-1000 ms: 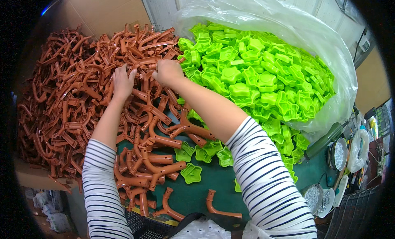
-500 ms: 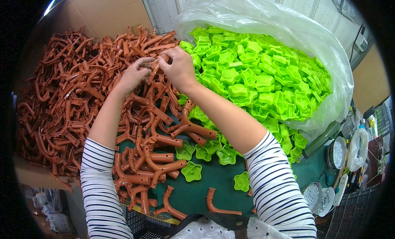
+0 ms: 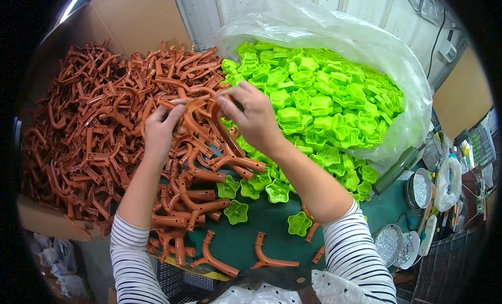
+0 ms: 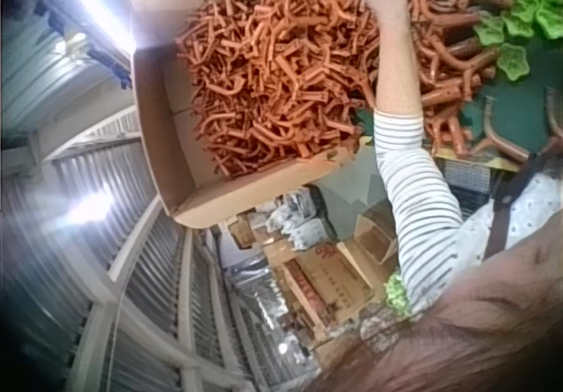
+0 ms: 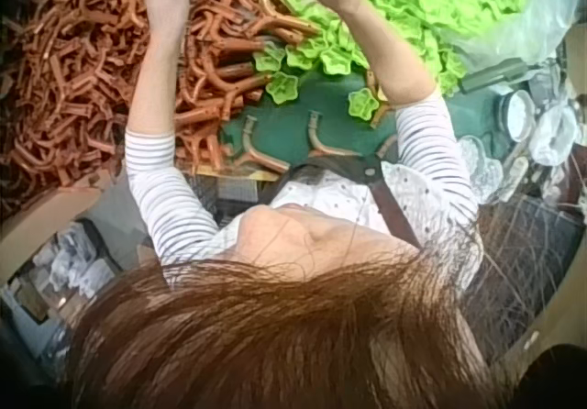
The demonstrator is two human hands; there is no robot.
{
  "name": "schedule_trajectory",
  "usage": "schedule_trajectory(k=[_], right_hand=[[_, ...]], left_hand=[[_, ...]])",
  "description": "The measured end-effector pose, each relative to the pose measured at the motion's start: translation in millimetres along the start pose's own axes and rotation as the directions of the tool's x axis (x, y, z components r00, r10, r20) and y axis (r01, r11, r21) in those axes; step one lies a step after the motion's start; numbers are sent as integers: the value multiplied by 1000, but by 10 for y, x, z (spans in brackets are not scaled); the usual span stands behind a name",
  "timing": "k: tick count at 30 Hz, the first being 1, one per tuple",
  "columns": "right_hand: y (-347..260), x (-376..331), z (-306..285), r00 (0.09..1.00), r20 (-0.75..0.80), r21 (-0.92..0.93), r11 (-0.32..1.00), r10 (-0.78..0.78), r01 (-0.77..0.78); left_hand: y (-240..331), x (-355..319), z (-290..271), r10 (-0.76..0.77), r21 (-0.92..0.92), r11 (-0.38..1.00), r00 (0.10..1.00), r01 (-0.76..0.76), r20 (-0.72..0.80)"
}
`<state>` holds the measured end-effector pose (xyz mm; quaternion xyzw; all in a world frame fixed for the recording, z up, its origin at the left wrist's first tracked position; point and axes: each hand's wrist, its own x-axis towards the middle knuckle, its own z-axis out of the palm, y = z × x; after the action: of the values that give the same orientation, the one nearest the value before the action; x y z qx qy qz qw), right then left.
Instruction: The person repeatedly picks up brown plastic pipe fittings and green plastic flower-shaped pieces from a table, snaps them together by hand, and places the assembled units back on the table. The person handles the parts one at a time, occasionally shifting piles to access more pieces.
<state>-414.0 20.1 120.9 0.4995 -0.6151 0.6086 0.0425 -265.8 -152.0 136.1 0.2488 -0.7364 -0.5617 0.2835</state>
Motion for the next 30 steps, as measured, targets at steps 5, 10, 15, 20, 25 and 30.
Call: schedule_trajectory(k=[5, 10, 15, 20, 25, 30], right_hand=[[-260, -499, -52, 925, -189, -248, 927, -330, 280], [-445, -810, 131, 997, 29, 344, 936, 68, -74], [-606, -1041, 45, 998, 15, 240, 969, -59, 54], [-777, -1276, -18, 990, 138, 446, 891, 18, -79], [-897, -1619, 95, 859, 420, -148, 956, 292, -253], [-904, -1475, -175, 555, 785, 40, 872, 275, -489]], left_hand=[[33, -496, 105, 215, -64, 973, 973, -221, -84], [-85, -1056, 320, -134, -550, 817, 985, 170, 105], [-221, -1387, 527, -93, -726, 688, 993, 10, -74], [-315, -1672, 485, -229, -836, 526, 973, 157, 39], [-129, -1975, 624, -260, -839, 545, 952, 4, -165], [-286, -2045, 89, 27, -880, 395, 955, 262, 296]])
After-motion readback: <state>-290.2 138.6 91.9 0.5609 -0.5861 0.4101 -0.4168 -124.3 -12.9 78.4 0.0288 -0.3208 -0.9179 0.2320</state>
